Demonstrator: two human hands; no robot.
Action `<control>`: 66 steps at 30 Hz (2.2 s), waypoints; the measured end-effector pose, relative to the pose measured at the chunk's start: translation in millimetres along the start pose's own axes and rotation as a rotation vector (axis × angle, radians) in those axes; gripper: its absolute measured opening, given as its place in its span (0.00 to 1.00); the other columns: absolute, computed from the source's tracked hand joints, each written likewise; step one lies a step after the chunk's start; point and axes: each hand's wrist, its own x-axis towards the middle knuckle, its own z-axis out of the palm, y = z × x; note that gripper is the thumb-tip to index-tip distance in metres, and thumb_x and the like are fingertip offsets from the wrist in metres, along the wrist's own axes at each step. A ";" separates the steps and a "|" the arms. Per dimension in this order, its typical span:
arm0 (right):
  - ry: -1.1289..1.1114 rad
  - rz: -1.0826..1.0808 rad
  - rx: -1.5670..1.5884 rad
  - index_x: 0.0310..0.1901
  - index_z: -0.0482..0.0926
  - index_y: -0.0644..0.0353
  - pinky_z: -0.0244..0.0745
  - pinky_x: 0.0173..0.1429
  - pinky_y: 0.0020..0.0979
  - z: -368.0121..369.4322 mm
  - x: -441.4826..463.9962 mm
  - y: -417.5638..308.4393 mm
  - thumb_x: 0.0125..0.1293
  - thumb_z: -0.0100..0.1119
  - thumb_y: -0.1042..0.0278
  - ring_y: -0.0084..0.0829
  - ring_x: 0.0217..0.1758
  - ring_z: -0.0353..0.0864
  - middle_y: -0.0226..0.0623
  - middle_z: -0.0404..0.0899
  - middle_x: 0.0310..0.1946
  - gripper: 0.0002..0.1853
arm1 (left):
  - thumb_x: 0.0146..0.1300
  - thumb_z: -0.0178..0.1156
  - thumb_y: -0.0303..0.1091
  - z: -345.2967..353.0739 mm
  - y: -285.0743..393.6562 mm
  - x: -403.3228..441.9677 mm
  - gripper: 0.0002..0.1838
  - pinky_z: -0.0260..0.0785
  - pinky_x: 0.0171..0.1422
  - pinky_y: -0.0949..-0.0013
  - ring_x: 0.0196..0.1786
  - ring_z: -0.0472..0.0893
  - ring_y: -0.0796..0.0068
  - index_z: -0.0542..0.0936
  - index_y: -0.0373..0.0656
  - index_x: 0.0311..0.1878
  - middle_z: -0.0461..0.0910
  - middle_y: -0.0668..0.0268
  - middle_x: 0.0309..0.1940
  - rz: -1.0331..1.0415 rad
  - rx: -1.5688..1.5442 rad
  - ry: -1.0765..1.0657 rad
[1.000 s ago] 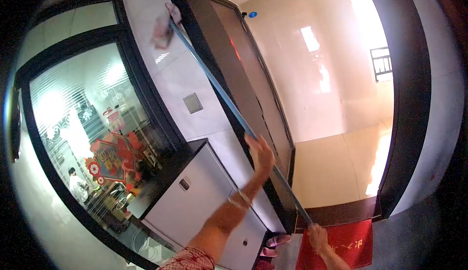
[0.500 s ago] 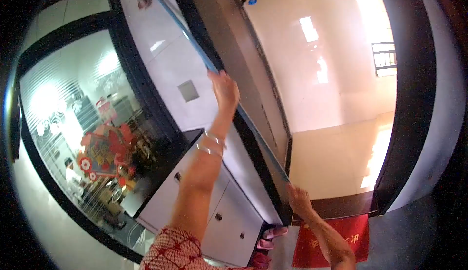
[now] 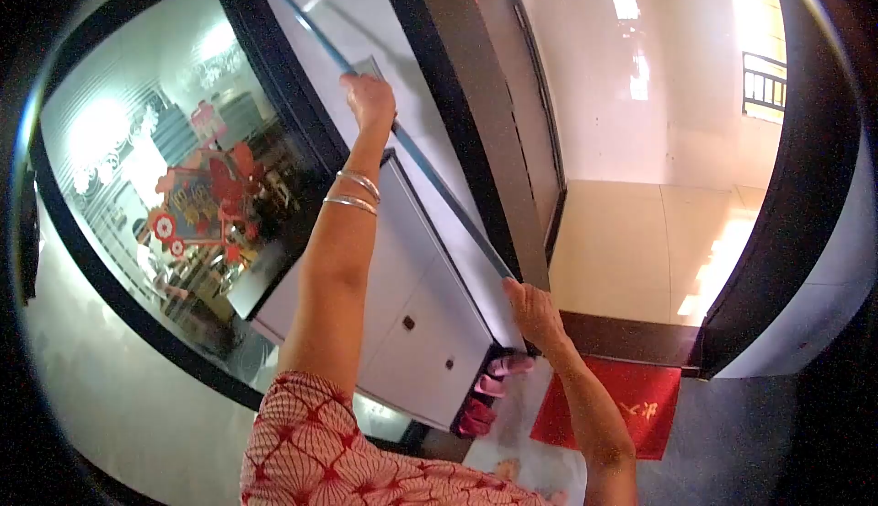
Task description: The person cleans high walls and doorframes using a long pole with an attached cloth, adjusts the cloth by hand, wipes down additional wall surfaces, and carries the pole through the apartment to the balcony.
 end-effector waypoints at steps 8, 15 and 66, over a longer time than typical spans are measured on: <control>0.213 -0.414 -0.419 0.48 0.68 0.62 0.70 0.32 0.36 118.0 -125.1 46.8 0.56 0.46 0.76 0.43 0.28 0.75 0.43 0.74 0.25 0.16 | 0.60 0.43 0.26 -24.2 -104.9 -116.1 0.12 0.63 0.42 0.49 0.39 0.73 0.39 0.55 0.35 0.45 0.72 0.39 0.32 -0.045 0.183 -0.072; -0.378 0.088 -0.117 0.42 0.73 0.64 0.70 0.29 0.29 119.3 -252.7 80.7 0.59 0.51 0.72 0.33 0.27 0.73 0.37 0.74 0.31 0.10 | 0.63 0.42 0.27 -32.2 -106.5 -256.7 0.16 0.61 0.37 0.51 0.33 0.71 0.42 0.53 0.32 0.51 0.69 0.42 0.30 -0.093 0.274 -0.061; -0.271 0.143 -0.128 0.37 0.66 0.59 0.69 0.26 0.43 86.3 -216.1 82.6 0.60 0.45 0.74 0.45 0.26 0.73 0.44 0.70 0.27 0.04 | 0.61 0.42 0.25 -4.6 -134.7 -248.9 0.27 0.63 0.46 0.58 0.40 0.72 0.50 0.46 0.19 0.58 0.69 0.40 0.35 0.201 0.292 -0.011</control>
